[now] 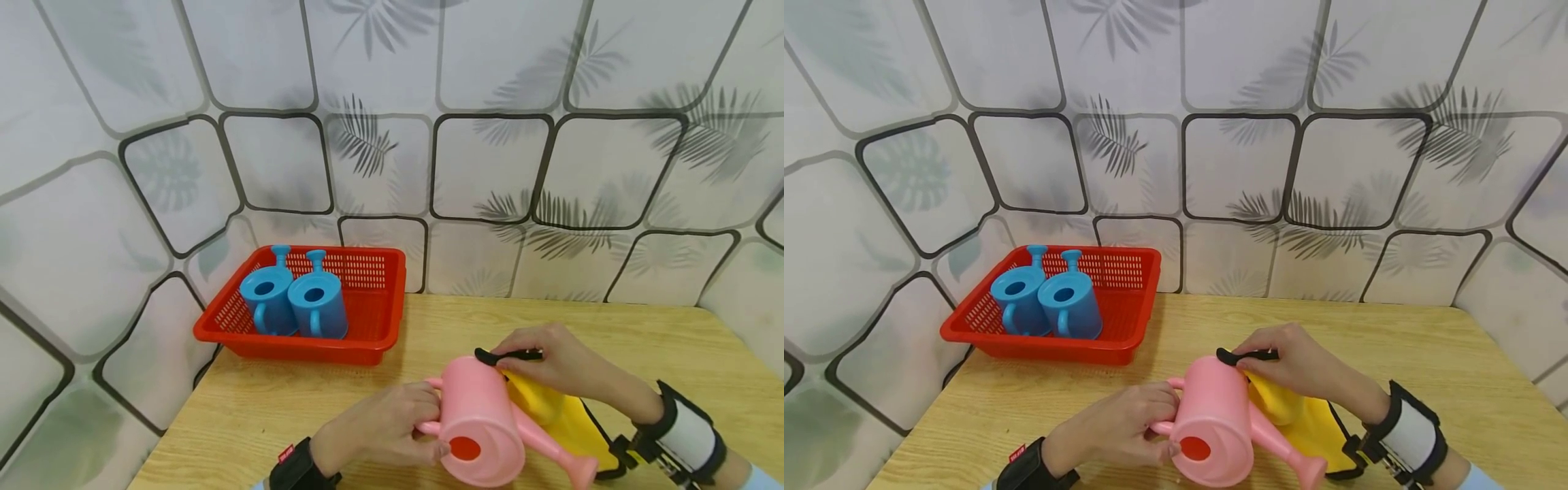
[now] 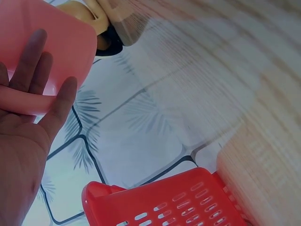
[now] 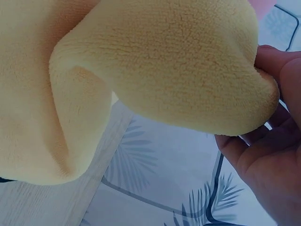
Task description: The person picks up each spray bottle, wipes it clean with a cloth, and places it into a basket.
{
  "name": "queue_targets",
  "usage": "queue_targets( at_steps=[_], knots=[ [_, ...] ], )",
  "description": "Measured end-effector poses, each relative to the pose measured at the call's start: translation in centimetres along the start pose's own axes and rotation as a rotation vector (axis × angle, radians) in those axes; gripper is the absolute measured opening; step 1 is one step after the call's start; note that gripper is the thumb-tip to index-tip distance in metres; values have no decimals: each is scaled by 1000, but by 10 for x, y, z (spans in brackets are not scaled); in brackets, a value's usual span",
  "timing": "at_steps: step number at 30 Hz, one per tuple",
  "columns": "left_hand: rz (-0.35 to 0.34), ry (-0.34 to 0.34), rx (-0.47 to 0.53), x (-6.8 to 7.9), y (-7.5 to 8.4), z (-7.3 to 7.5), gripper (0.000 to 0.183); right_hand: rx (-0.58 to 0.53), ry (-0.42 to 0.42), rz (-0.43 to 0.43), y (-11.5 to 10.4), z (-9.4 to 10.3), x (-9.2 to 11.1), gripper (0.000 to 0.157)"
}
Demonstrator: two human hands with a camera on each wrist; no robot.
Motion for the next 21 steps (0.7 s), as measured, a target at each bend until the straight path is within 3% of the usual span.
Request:
queue_targets(
  at_steps=[15,21],
  knots=[
    [82,-36,36,3,-6,-1,22,-138,-49,96,-35,0,-7,38],
    [102,-34,49,6,-9,-1,20,-190,-82,144,-48,0,-5,34]
  ],
)
Point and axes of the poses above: each hand's wrist, its own x-axis away from the middle knuckle, its own z-axis out of the back of the hand, y = z × x, the point moved 3 cm from there along -x, towards the middle knuckle, and after that the axes turned 12 degrees about -y, right-handed, at the moved point
